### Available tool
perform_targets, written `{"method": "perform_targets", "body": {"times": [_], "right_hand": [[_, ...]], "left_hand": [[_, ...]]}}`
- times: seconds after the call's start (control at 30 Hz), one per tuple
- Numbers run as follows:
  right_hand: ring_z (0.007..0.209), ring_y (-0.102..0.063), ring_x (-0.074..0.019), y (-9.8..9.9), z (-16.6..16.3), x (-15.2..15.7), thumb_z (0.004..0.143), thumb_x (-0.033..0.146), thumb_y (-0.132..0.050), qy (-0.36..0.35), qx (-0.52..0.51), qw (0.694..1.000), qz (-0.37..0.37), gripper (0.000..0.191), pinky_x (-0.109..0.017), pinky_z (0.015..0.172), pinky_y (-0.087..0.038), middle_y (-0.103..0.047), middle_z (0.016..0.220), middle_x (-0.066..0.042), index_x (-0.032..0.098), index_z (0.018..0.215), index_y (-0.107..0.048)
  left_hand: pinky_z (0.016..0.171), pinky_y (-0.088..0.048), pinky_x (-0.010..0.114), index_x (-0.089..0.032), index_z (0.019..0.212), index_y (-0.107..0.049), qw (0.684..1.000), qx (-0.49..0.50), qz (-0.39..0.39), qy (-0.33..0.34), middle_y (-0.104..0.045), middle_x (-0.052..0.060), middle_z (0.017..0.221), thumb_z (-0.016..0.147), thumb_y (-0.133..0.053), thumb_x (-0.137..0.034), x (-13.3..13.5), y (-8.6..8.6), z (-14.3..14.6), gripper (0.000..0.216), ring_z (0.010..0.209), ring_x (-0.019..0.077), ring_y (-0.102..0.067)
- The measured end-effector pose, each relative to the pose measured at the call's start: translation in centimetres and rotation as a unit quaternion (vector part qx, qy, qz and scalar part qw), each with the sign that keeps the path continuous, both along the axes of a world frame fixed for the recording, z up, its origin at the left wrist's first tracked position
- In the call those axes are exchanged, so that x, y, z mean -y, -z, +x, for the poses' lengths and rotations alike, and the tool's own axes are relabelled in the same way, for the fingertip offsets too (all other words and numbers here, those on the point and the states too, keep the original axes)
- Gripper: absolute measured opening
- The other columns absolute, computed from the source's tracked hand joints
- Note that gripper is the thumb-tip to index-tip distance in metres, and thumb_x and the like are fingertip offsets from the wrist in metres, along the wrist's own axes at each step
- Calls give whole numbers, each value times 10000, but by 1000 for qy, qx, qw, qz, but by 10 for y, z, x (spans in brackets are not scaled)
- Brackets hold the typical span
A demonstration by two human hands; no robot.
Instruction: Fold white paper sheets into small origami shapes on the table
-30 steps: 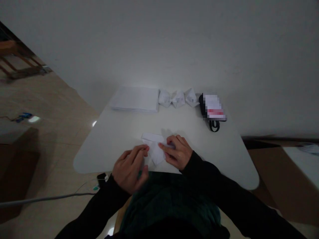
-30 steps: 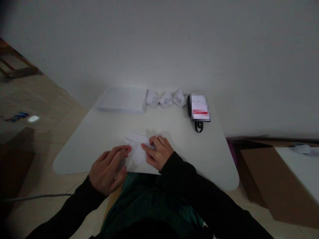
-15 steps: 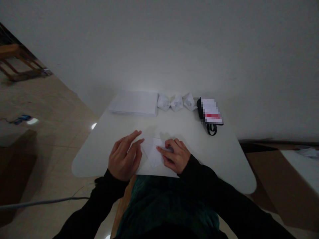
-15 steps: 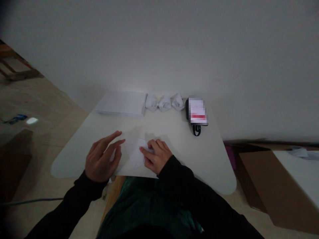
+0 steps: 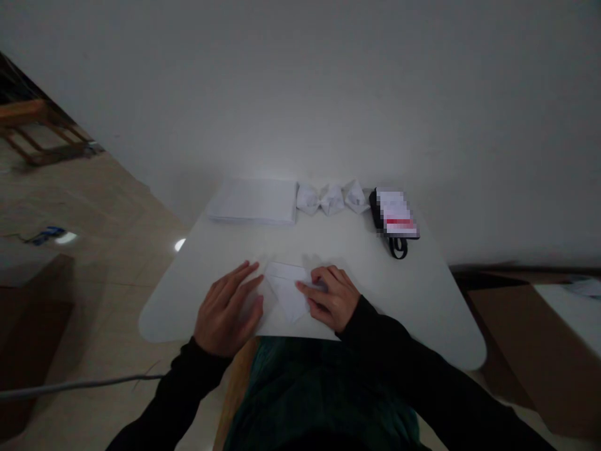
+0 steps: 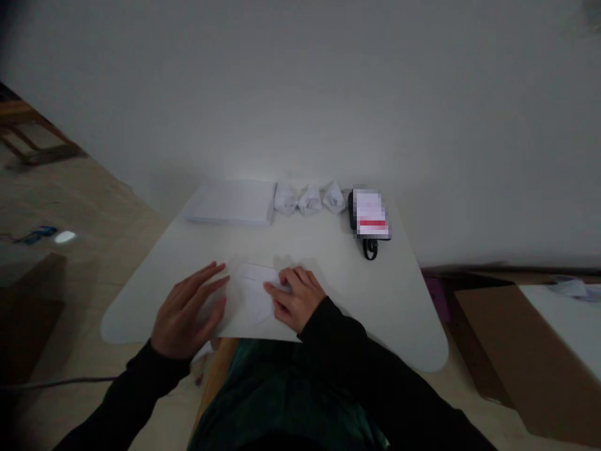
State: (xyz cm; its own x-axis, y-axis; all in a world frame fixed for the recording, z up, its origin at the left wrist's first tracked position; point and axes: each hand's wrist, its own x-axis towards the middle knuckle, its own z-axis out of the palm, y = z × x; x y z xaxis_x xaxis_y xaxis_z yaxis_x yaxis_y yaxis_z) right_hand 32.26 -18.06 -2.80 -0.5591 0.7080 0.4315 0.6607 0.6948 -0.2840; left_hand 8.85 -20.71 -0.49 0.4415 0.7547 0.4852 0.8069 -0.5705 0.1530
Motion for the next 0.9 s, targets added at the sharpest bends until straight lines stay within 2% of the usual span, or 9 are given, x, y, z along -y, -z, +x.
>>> {"method": "perform_targets", "body": {"times": [0.1,0.13,0.2,0.33,0.43,0.53,0.67,0.77,0.9], "right_hand": [[848,-417,-210,0,0,0,748,206,-540,0,-4,1000,-2,373,-345,712,-355,-498,907,-69,256,1114,-590],[851,-417,-210,0,0,0,750,204,-538,0,-4,1000,-3,374,-346,716,-355,-497,911,-69,256,1117,-587],[854,-417,-211,-1,0,1,755,203,-533,-1,-4,1000,-5,374,-349,718,-355,-496,916,-70,257,1121,-584],[872,-413,-217,-1,0,1,762,207,-530,-4,0,1000,-12,379,-355,728,-356,-488,926,-74,251,1136,-576],[875,-414,-212,-1,1,0,776,213,-525,-11,0,1000,-19,372,-350,733,-354,-481,929,-71,255,1143,-571],[885,-418,-205,-4,4,-6,794,233,-531,-3,-1,999,-33,325,-347,751,-346,-469,960,-63,301,1105,-593],[929,-418,-215,-9,12,-27,791,319,-574,45,16,997,-67,251,-351,757,-331,-464,1027,-54,322,1039,-615],[910,-432,-227,-9,20,-52,724,413,-639,107,18,991,-77,364,-344,712,-332,-489,1040,-68,265,1054,-594],[895,-439,-247,-5,30,-84,603,460,-725,157,21,983,-93,549,-322,658,-324,-539,995,-70,250,1088,-576]], "left_hand": [[951,-409,364,-163,1193,-484,988,-27,-2,154,-518,100,1251,766,-524,-112,13,6,14,432,1178,216,-451],[958,-404,362,-156,1203,-477,984,-37,-8,173,-527,101,1241,770,-521,-119,16,8,17,437,1177,214,-452],[968,-392,373,-145,1205,-476,988,-47,-22,145,-527,107,1239,780,-515,-152,17,11,18,427,1180,221,-450],[963,-371,422,-180,1155,-507,996,-45,-74,11,-516,91,1243,807,-503,-237,0,4,5,353,1185,237,-438],[930,-389,415,-203,1041,-557,995,5,-94,-26,-553,77,1165,801,-529,-320,-15,-3,5,269,1148,235,-460],[900,-397,424,-221,1113,-514,992,26,-117,-26,-517,78,1197,760,-575,-395,-25,-8,23,399,1119,244,-460],[777,-426,457,-240,1173,-468,984,-28,-174,-36,-518,87,1175,658,-654,-464,-49,-15,48,591,1046,300,-471],[739,-421,460,-232,1170,-475,975,-73,-204,-41,-538,97,1107,561,-730,-434,-85,-20,58,690,976,319,-496],[727,-415,381,-222,1136,-497,966,-82,-244,27,-574,66,978,498,-765,-421,-135,-21,66,721,911,273,-527]]}}
